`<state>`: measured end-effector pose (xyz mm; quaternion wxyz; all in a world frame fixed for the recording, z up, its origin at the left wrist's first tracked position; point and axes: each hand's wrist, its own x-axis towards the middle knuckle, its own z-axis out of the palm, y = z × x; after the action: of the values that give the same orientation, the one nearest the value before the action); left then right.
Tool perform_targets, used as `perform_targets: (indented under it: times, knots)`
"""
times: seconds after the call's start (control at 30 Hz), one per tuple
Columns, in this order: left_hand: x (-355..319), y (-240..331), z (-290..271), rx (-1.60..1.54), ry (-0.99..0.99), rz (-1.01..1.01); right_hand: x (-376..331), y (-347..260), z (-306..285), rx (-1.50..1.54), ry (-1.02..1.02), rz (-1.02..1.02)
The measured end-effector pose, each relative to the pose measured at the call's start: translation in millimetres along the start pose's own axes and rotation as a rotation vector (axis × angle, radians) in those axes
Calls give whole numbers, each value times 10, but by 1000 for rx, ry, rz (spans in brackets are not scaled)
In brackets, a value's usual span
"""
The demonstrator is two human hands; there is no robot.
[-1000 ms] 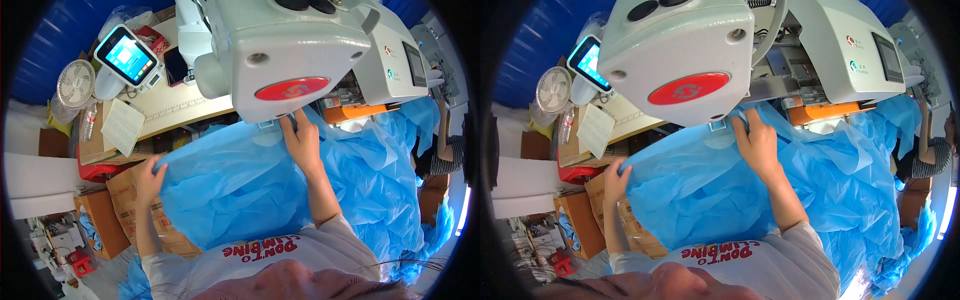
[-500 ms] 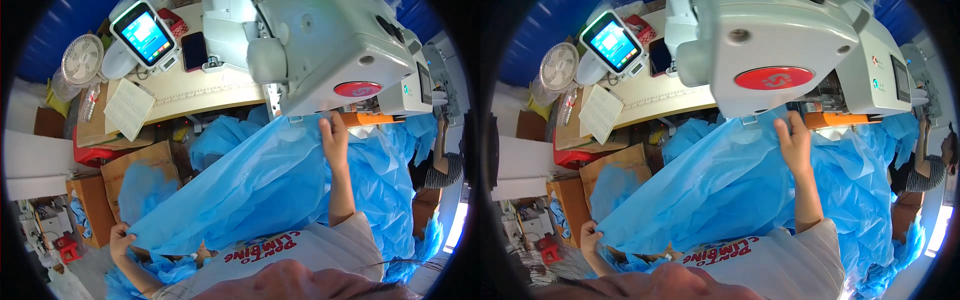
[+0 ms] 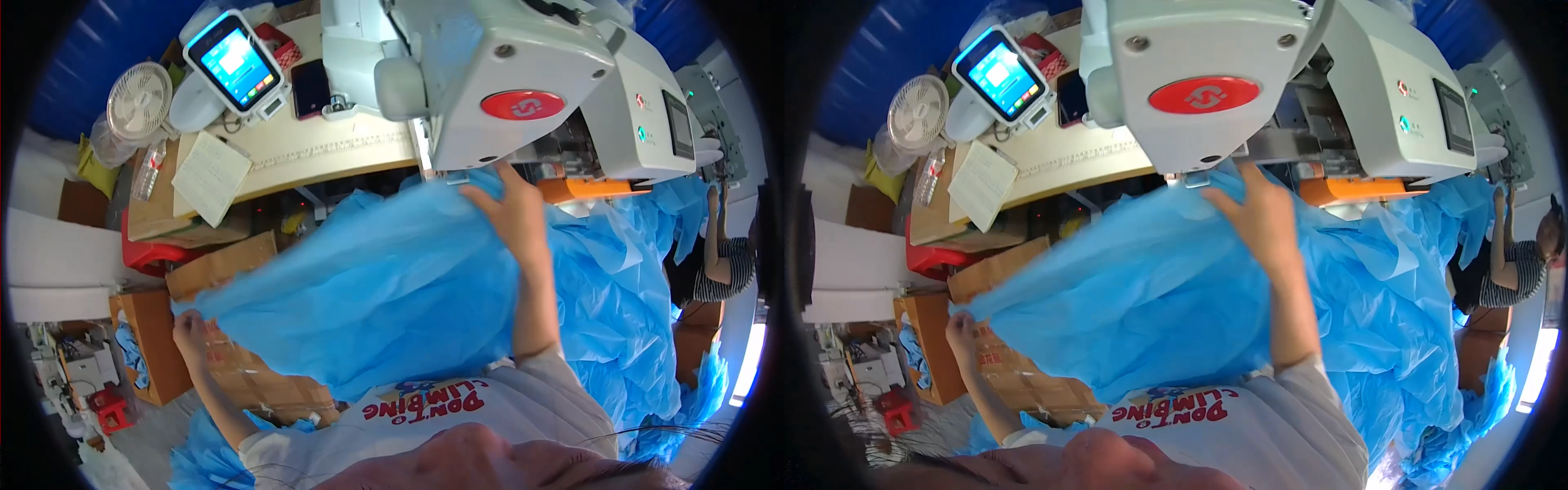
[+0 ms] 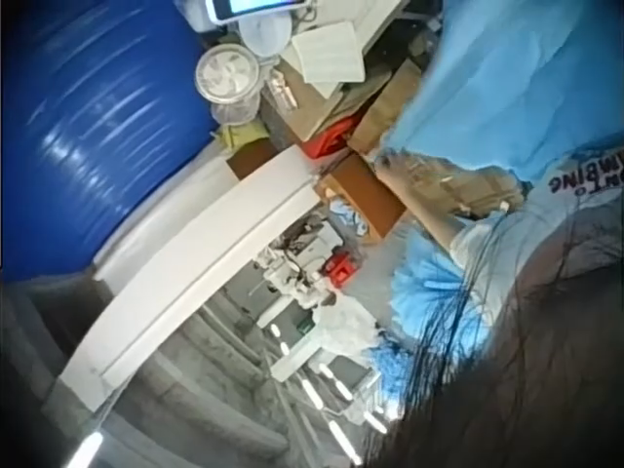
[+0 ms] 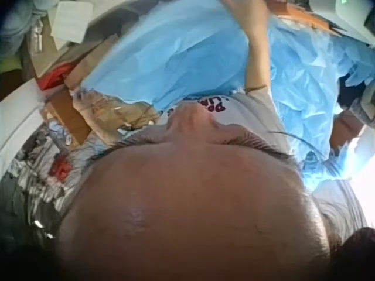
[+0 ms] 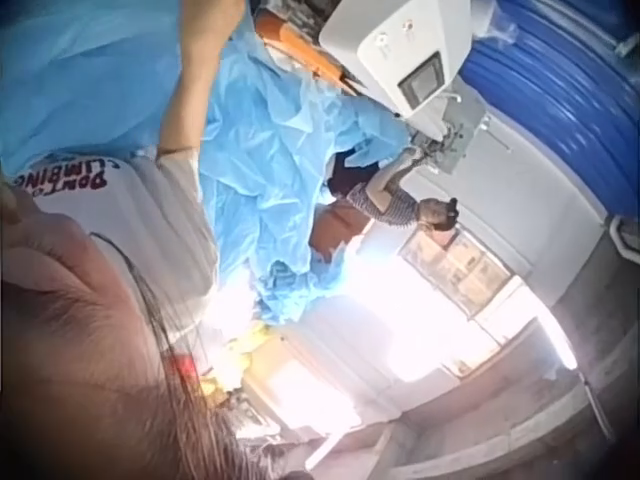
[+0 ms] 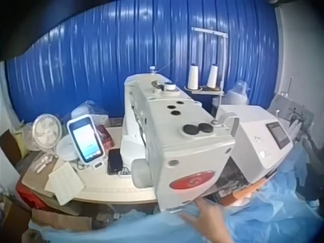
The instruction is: Operating a sewing machine to process fabric and logging the task progress.
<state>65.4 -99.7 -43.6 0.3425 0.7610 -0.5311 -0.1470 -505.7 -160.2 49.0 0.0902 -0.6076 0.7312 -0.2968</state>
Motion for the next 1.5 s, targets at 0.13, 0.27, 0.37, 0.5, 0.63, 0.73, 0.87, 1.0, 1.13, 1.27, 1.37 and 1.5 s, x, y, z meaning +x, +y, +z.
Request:
perform_targets:
  times: [0.13,0.27,0.37,0.5,0.63,0.73,0.87,1.0,1.13,1.27,1.37,1.5]
  knots:
    - [142,313,118,-349,-434,-260,-319,530,-498,117,22,30]
    - [430,481,417,-832,-411,-356,-356,496,-530,831,118,309]
    - [447,751,640,-1018,-321,-475,-134,525,-382,639,402,176]
    - [364,682,740,11,-263,215,-45,518,-300,96,351,-115]
    - [178,1289,874,78,-35,406,9,917,-425,-166,374,-61]
    - [170,1522,931,-231,-153,173,84,1062,-471,-322,392,-25]
    - [374,1401,1103,-395,-206,61,317,1065,-482,-442,378,-93]
    - [15,1239,1068,-547,-5,84,348,1047,-291,-427,395,-91]
    - [-48,850,822,-120,-214,136,277,1296,-298,-467,541,-164]
    - [-176,503,563,-579,-433,-158,198,985,-367,-394,418,-111]
    - [-386,149,275,-927,-614,-418,-17,426,-337,-233,410,-363]
    - [-527,32,37,-1052,-548,-292,209,361,-236,-109,256,-336]
